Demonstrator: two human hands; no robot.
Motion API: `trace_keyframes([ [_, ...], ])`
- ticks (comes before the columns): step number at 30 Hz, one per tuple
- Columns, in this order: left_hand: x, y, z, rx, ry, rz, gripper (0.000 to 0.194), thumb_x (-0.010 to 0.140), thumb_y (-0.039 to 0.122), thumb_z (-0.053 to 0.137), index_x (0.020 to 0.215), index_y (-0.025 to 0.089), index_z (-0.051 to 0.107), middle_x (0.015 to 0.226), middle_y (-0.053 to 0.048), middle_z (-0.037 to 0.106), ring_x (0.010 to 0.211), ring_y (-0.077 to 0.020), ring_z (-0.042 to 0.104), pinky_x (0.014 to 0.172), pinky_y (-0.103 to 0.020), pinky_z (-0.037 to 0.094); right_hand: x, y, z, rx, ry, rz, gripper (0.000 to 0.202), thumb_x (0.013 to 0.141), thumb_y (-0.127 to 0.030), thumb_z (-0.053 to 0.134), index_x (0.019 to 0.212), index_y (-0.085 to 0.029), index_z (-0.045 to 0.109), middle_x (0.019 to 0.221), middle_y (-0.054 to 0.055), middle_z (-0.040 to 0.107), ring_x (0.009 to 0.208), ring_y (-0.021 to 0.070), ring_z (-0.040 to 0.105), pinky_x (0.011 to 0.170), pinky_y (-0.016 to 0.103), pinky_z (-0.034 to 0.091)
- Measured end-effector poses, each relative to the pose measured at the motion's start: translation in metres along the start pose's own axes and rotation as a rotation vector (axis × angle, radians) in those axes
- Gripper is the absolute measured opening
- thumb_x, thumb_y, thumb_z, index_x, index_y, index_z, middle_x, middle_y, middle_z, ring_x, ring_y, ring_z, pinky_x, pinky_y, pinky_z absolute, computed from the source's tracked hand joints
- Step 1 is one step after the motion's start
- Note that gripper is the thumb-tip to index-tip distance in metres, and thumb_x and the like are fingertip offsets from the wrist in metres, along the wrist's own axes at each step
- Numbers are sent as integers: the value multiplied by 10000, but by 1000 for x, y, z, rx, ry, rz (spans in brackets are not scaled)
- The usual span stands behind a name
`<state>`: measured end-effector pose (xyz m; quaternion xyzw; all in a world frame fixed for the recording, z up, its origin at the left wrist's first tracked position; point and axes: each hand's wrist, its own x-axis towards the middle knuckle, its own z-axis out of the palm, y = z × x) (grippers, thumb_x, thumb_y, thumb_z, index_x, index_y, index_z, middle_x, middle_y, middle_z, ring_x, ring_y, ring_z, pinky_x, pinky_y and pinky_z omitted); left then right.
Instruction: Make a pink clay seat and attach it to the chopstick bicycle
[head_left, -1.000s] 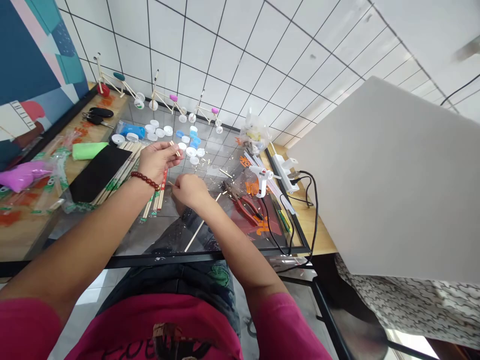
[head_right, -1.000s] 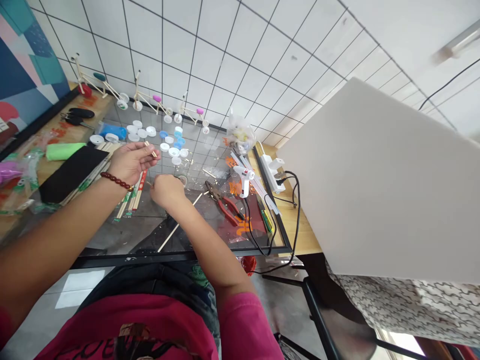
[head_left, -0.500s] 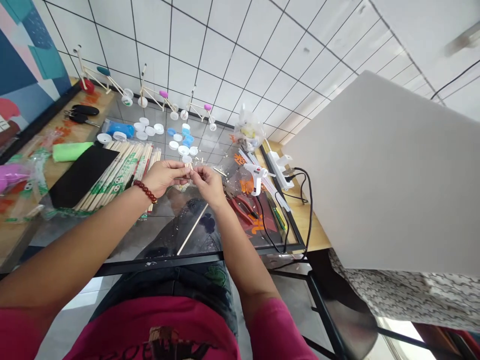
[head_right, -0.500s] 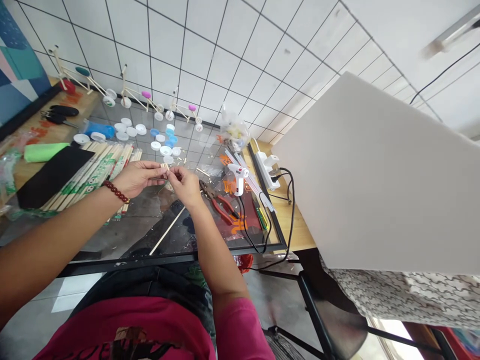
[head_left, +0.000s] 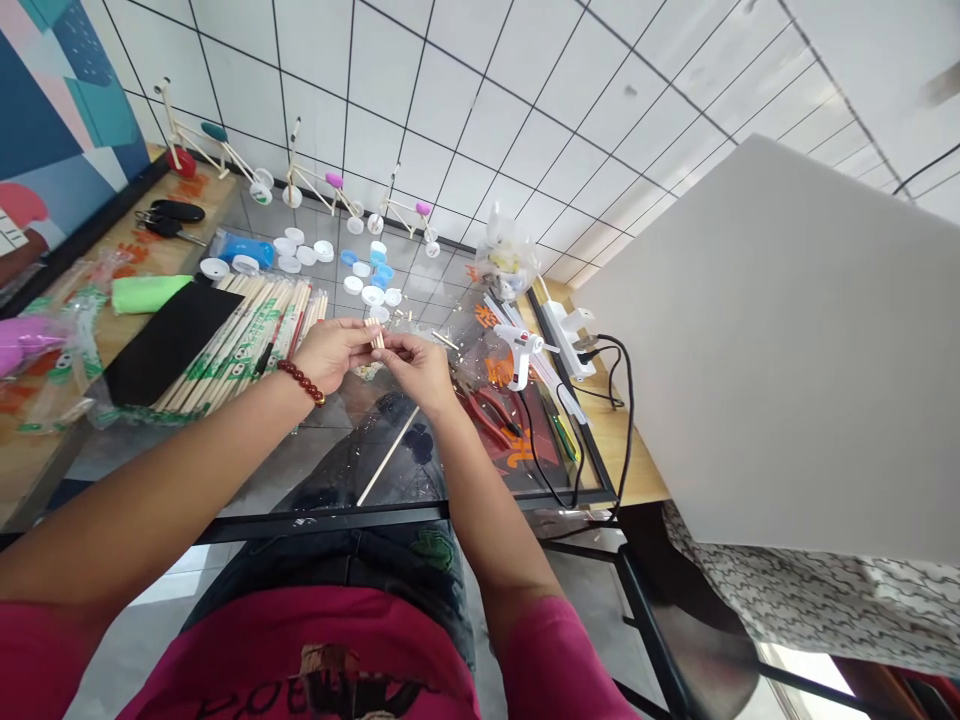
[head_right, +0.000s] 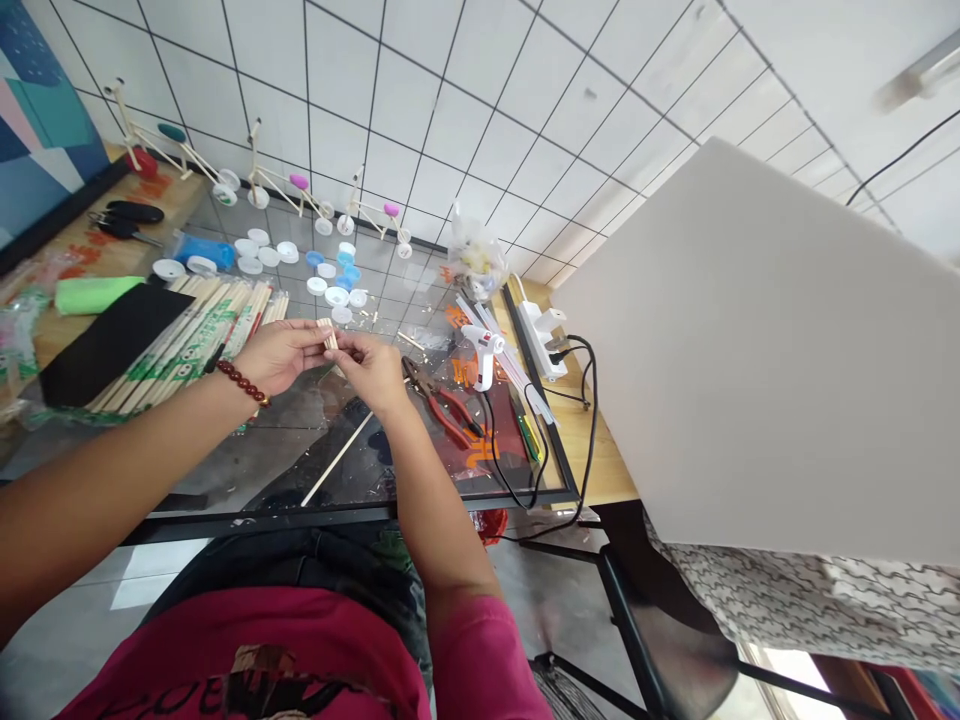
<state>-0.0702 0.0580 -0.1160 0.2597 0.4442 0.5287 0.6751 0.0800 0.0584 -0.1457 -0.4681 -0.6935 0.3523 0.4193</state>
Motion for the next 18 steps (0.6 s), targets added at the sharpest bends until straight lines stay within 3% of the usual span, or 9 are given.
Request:
trace_keyframes([
  [7,-3,-6,3,67,-43,15,119,666,88,842,697,66,729,665,-70,702,664,-141,663,730,-283,572,1,4,-2,-101,-60,86,201,853,-347,639,798,-172,720,635,-41,640,578,96,534,607,212,418],
  [10,-3,-5,2,37,-50,-3,97,705,93,819,720,70,726,715,-89,721,667,-144,668,701,-281,565,0,2,-6,-165,-34,57,186,814,-366,696,826,-181,696,701,-34,652,630,106,553,646,222,433],
  [13,-3,-4,1,15,-56,-35,63,758,92,771,728,70,721,747,-114,732,672,-152,679,640,-257,541,-3,-5,-8,-331,35,12,311,729,-388,788,935,-200,651,828,-20,663,718,133,579,674,244,433],
  [18,-6,-5,3,59,-96,-98,86,736,96,797,705,89,717,692,-87,729,595,-118,651,652,-241,555,-6,-14,-8,-521,54,25,306,807,-349,735,1045,-218,595,903,-6,672,789,160,609,738,278,427],
])
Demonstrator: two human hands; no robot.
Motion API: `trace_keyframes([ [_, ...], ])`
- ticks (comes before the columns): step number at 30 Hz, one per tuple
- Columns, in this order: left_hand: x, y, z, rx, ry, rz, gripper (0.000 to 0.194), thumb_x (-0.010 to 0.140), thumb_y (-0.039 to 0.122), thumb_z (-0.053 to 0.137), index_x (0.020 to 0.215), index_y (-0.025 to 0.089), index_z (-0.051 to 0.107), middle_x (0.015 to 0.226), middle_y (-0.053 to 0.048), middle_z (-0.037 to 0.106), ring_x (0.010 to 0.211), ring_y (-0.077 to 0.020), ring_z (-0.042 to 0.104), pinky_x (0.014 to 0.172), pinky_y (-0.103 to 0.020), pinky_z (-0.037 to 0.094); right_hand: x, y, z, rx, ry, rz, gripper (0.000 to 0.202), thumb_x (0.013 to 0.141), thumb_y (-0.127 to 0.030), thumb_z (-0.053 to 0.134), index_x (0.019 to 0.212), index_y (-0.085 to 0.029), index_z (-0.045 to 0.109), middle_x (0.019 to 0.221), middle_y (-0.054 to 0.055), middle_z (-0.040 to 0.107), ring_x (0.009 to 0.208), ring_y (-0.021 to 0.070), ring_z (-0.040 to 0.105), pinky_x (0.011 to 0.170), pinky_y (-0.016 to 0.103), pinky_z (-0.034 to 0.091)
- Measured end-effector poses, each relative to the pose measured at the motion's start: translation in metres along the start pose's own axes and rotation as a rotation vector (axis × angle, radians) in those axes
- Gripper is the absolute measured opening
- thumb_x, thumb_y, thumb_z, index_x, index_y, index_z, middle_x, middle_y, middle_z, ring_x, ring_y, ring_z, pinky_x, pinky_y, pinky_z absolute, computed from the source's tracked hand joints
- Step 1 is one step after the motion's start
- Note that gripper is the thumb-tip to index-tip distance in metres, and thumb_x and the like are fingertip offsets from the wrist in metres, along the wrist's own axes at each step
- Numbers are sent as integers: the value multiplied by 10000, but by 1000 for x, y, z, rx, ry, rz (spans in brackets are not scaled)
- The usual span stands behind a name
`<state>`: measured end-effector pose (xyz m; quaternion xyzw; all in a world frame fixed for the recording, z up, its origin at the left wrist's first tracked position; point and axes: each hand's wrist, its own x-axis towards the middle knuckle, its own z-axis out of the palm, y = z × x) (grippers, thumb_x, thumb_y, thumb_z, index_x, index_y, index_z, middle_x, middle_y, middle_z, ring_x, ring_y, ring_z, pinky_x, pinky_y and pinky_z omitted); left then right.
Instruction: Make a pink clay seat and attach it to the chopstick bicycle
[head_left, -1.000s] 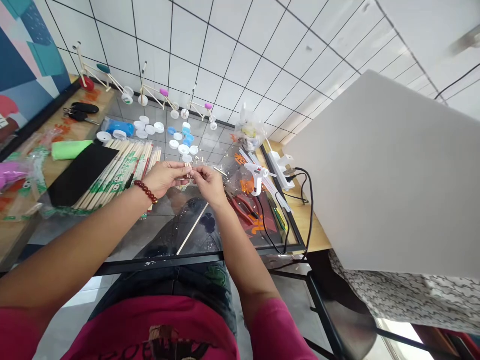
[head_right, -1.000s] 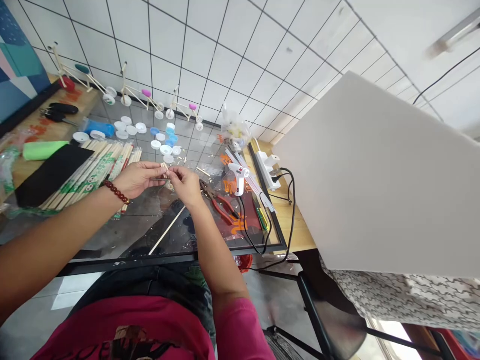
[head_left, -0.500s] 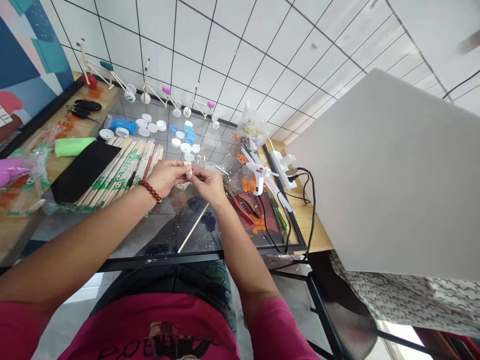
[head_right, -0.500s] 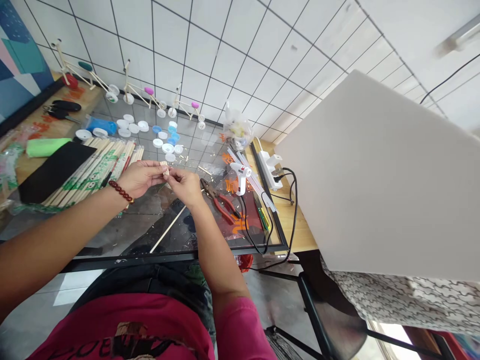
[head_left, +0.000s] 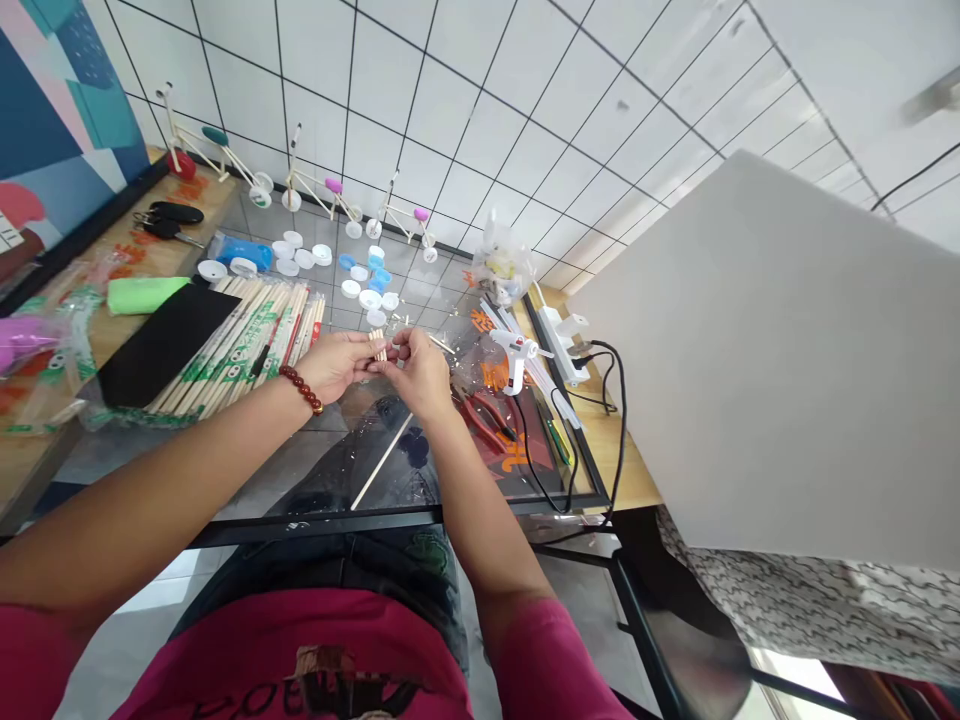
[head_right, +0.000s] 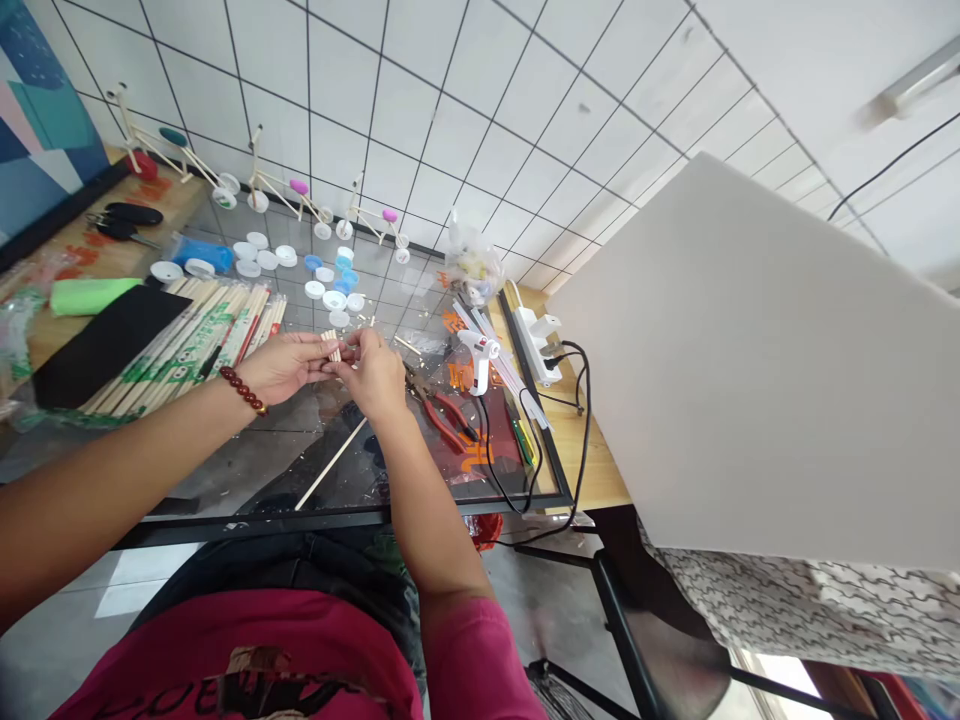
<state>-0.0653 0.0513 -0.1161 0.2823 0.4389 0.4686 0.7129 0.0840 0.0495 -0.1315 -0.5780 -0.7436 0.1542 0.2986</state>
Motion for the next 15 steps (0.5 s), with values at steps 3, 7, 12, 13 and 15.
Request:
trace_keyframes([
  [3,0,-1,0,35,-7,-31,108,729,109,810,683,95,713,681,-86,731,610,-129,668,653,-245,570,0,0,0,-63,-3,-36,285,825,-326,720,1053,-215,590,944,9,673,854,172,623,777,287,424],
  [7,1,0,-2,62,-35,-60,118,712,106,826,675,84,716,701,-105,738,605,-133,675,636,-238,569,0,2,2,-59,-15,-31,305,815,-318,723,1074,-217,597,923,-2,663,854,175,624,786,294,425],
  [12,1,-1,-2,60,-30,-36,78,735,111,810,731,88,735,720,-104,741,604,-133,675,619,-232,551,1,5,-1,1,-21,-54,410,804,-311,726,1178,-199,602,941,18,660,865,196,625,817,328,463],
  [13,0,-2,-1,56,-15,-32,79,733,110,811,733,92,733,716,-103,739,604,-133,675,617,-232,545,1,6,-2,21,-30,-87,498,790,-305,739,1250,-198,580,1008,39,661,916,207,628,846,340,473],
  [15,-1,-3,0,48,2,-28,88,724,103,815,729,98,727,702,-102,733,613,-139,677,611,-231,531,3,7,-4,63,-53,-184,680,749,-283,776,1373,-215,516,1192,82,628,1069,230,611,937,359,474],
])
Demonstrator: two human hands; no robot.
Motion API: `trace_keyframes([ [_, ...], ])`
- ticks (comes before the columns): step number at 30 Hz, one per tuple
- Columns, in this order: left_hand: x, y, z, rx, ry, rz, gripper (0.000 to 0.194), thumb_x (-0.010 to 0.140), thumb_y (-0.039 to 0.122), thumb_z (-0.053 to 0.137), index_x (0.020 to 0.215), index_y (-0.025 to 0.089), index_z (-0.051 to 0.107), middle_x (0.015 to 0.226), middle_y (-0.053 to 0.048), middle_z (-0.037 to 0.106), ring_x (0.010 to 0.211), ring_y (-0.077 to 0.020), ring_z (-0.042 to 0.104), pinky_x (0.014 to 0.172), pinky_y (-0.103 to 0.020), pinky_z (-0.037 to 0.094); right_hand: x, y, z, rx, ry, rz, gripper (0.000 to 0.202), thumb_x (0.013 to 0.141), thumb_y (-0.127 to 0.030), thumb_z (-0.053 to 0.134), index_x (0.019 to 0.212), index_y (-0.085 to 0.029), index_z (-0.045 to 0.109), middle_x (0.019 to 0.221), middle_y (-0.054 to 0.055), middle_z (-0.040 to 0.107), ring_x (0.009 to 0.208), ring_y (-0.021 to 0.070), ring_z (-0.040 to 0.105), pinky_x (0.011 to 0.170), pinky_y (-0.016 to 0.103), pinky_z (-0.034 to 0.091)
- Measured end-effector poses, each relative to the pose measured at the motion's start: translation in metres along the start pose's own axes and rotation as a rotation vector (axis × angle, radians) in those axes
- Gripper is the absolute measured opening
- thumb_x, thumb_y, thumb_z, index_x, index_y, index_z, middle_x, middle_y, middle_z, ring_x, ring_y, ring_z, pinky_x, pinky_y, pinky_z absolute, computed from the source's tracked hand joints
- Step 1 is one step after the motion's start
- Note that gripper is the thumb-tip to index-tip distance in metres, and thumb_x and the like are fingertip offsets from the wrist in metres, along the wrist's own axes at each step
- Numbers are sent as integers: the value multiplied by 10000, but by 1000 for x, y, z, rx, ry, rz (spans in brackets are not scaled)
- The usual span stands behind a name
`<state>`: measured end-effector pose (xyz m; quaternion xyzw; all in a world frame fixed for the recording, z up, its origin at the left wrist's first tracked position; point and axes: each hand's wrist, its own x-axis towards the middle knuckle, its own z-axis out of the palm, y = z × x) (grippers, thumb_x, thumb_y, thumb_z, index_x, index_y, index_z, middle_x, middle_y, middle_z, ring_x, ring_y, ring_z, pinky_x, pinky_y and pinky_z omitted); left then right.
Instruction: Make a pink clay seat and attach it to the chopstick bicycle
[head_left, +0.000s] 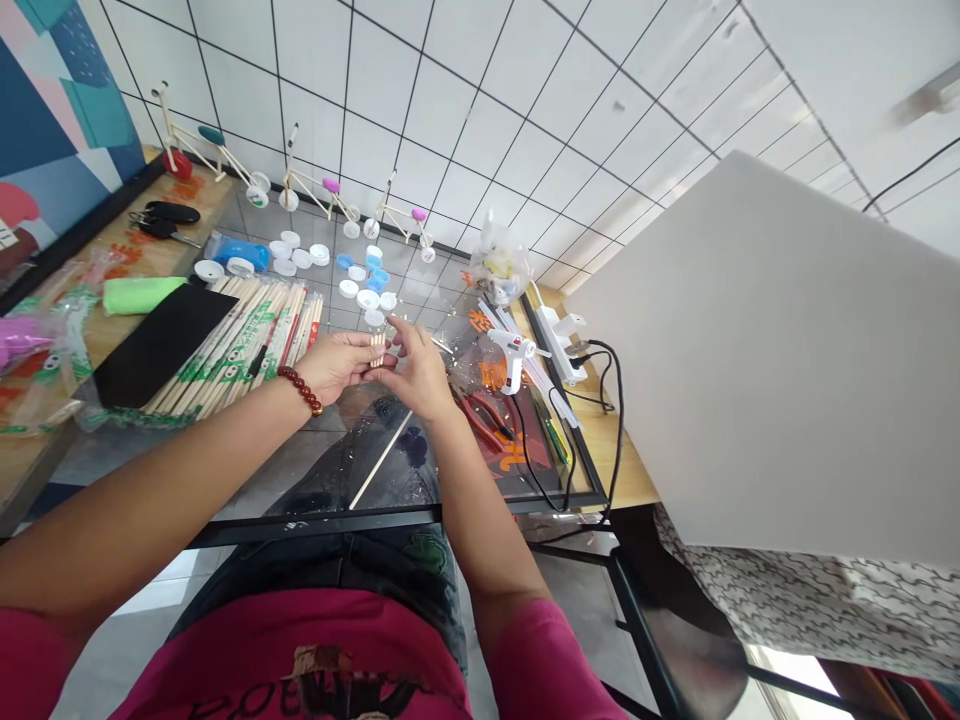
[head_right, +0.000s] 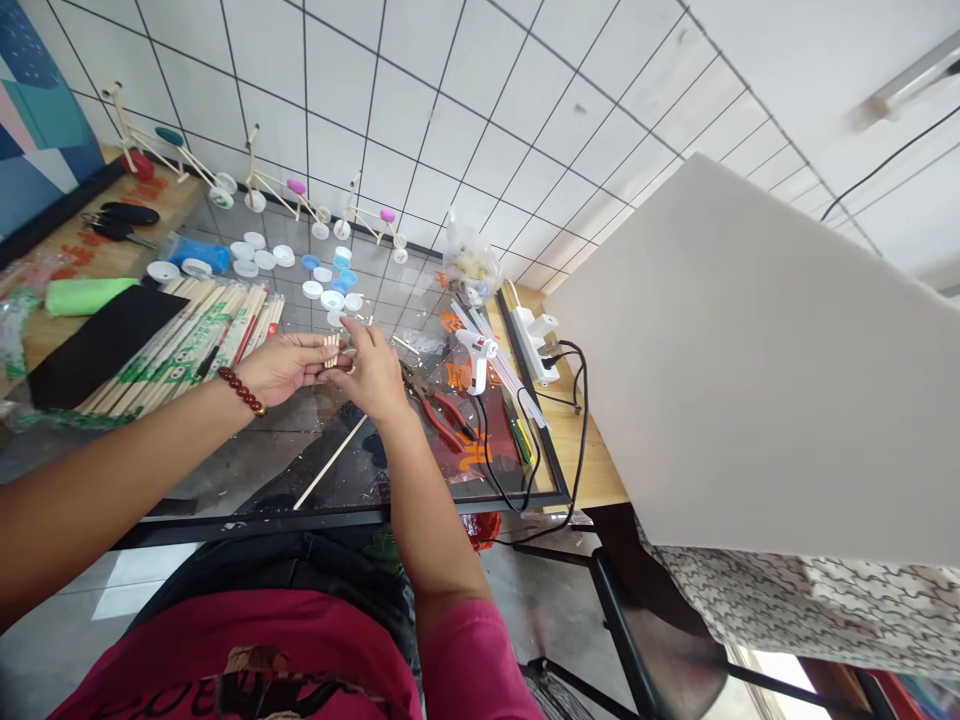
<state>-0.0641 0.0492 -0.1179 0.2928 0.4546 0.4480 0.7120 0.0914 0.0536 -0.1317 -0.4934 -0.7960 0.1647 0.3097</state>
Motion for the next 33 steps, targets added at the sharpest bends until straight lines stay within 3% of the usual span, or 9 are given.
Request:
trace_keyframes([
  [2,0,-1,1,18,-12,-7,106,703,100,826,718,101,721,693,-103,729,609,-140,672,594,-227,513,1,2,-1,48,-24,-87,712,716,-254,804,1374,-236,532,1310,99,578,1193,237,572,1022,364,451],
  [5,0,-1,0,84,-44,-35,141,665,107,853,692,104,715,693,-100,731,567,-125,644,566,-220,493,3,4,-1,153,-45,-138,525,708,-235,812,1207,-206,648,1250,95,618,1202,226,580,1048,351,446],
  [9,1,1,-2,87,-81,-102,143,667,100,852,677,118,710,697,-98,736,555,-129,639,574,-239,523,3,4,-2,260,-97,-108,462,689,-230,822,1122,-189,668,1130,65,681,1096,208,630,984,337,491],
  [13,1,3,-2,-6,-166,-176,116,705,64,814,752,122,726,747,-102,750,576,-148,658,641,-299,572,2,4,-6,317,-158,-99,474,706,-227,803,1157,-193,663,1185,71,686,1142,202,629,1033,334,475],
  [18,-2,3,1,-28,-95,-141,108,721,28,790,769,106,733,799,-129,763,658,-161,702,632,-253,537,1,6,-7,323,-146,-90,651,698,-201,801,1312,-210,585,1355,106,612,1183,219,612,1044,367,480],
  [26,-3,2,3,10,-62,-147,112,710,37,800,737,117,726,791,-124,772,621,-147,689,616,-243,536,2,17,-4,410,-164,-100,513,686,-247,838,1168,-177,678,1160,74,711,1121,211,648,1044,352,474],
  [31,-5,3,4,55,-37,-127,132,692,71,828,769,110,727,819,-153,773,750,-223,740,617,-276,545,2,20,-3,374,-187,-107,754,636,-272,882,1333,-213,601,1364,106,620,1227,233,600,1066,369,467],
  [33,-6,3,5,66,-22,-107,149,668,77,848,723,104,712,784,-155,767,777,-240,746,645,-289,556,1,20,-4,354,-201,-128,748,659,-265,865,1351,-217,586,1368,104,618,1238,232,595,1077,375,461],
])
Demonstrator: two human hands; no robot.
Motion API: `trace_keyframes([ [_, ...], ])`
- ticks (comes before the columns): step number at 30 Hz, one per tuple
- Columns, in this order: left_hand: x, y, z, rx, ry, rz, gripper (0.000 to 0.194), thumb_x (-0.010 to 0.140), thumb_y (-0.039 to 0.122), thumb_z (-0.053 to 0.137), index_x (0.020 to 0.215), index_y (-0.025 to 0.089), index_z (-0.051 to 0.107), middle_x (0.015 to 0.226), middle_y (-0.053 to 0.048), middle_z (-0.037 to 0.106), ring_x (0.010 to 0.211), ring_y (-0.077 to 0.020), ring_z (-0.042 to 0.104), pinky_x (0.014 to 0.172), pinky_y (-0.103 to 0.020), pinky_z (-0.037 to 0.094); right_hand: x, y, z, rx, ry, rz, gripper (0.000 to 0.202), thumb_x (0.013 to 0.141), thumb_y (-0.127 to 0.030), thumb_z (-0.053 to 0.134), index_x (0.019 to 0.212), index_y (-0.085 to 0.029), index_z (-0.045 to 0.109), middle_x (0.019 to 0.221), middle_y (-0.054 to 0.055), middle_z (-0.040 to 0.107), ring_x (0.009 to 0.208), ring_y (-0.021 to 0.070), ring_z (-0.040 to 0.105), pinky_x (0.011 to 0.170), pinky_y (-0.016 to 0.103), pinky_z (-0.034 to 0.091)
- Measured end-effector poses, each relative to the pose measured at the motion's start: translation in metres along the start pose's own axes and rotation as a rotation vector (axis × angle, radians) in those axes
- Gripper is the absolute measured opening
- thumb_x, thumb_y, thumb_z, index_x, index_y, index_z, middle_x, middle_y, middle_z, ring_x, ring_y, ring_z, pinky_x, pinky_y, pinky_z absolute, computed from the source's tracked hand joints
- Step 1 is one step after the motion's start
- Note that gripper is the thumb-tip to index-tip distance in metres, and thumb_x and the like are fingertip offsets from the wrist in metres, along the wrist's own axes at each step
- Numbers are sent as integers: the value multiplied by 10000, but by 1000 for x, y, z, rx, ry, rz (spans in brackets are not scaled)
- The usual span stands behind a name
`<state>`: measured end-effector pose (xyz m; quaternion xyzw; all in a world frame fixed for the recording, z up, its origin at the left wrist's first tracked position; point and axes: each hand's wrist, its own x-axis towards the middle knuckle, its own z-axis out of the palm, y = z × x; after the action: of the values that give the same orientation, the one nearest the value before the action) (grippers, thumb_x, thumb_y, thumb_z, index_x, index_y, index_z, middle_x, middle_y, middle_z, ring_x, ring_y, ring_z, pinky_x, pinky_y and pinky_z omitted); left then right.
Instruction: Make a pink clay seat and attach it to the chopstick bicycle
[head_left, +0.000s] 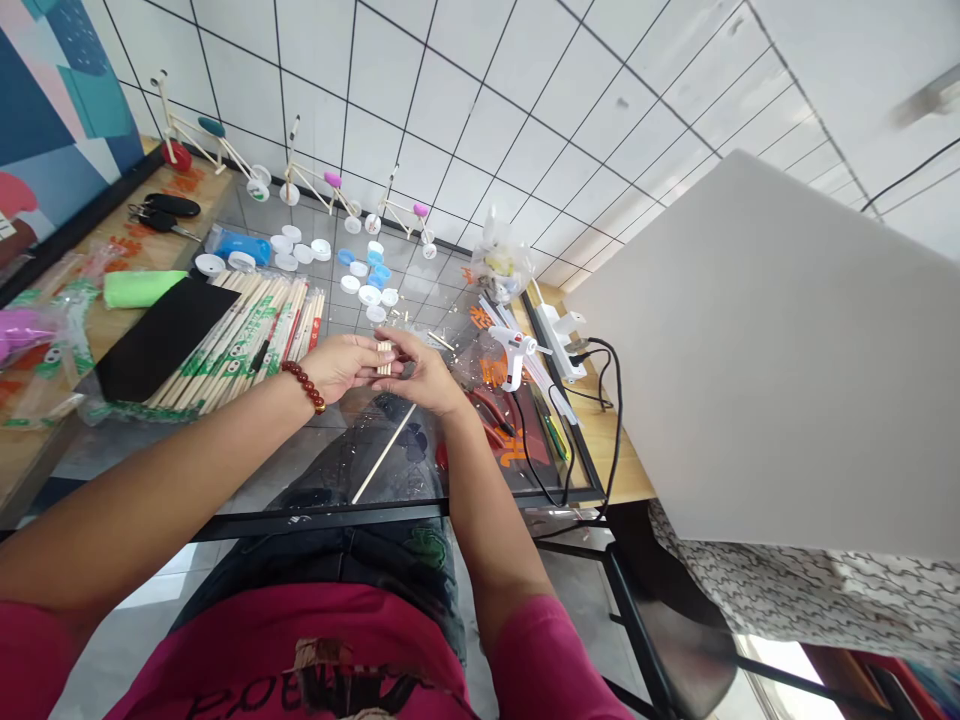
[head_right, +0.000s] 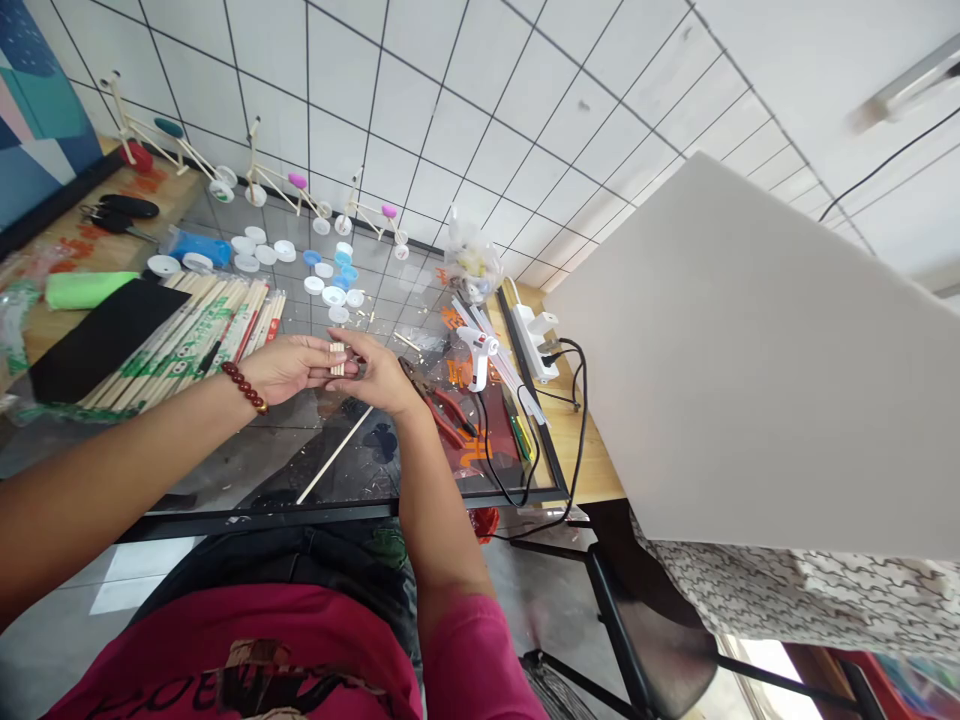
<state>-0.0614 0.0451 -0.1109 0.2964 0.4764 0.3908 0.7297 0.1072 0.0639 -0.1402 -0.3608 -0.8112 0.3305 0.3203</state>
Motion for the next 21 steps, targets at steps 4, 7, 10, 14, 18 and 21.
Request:
trace_keyframes([
  [4,-3,0,2,37,24,2,186,629,101,884,682,113,706,751,-132,768,799,-220,748,692,-271,564,-1,2,0,-7,7,-71,511,756,-249,774,1249,-195,650,1261,90,678,1191,214,620,1071,379,465],
  [7,-3,-2,3,49,14,11,188,627,128,892,706,114,722,791,-129,778,819,-209,750,689,-252,564,-1,6,0,29,23,-89,485,745,-273,783,1211,-198,672,1233,83,690,1178,221,625,1078,397,464],
  [10,-3,-4,4,42,13,22,190,631,124,887,729,111,725,824,-131,782,837,-211,751,683,-251,574,-1,10,0,95,24,-50,614,702,-319,826,1278,-224,636,1321,93,639,1207,239,604,1063,403,483],
  [14,-3,-6,6,-5,56,30,58,752,51,768,765,92,728,858,-144,781,804,-199,749,629,-249,575,-4,10,-4,224,-31,50,1122,624,-356,888,1557,-309,266,1549,133,415,1081,211,643,916,367,567],
  [18,-1,-7,5,-10,35,19,49,768,63,760,804,87,735,817,-135,775,766,-190,743,691,-279,592,-6,8,-9,144,-11,10,1075,653,-332,871,1552,-321,282,1508,113,470,1083,207,622,944,378,550],
  [21,0,-8,2,16,10,10,109,724,110,818,783,92,728,806,-132,775,725,-178,734,697,-272,579,-5,6,-9,63,8,-74,814,703,-308,832,1440,-277,489,1439,104,543,1177,232,598,1017,408,513],
])
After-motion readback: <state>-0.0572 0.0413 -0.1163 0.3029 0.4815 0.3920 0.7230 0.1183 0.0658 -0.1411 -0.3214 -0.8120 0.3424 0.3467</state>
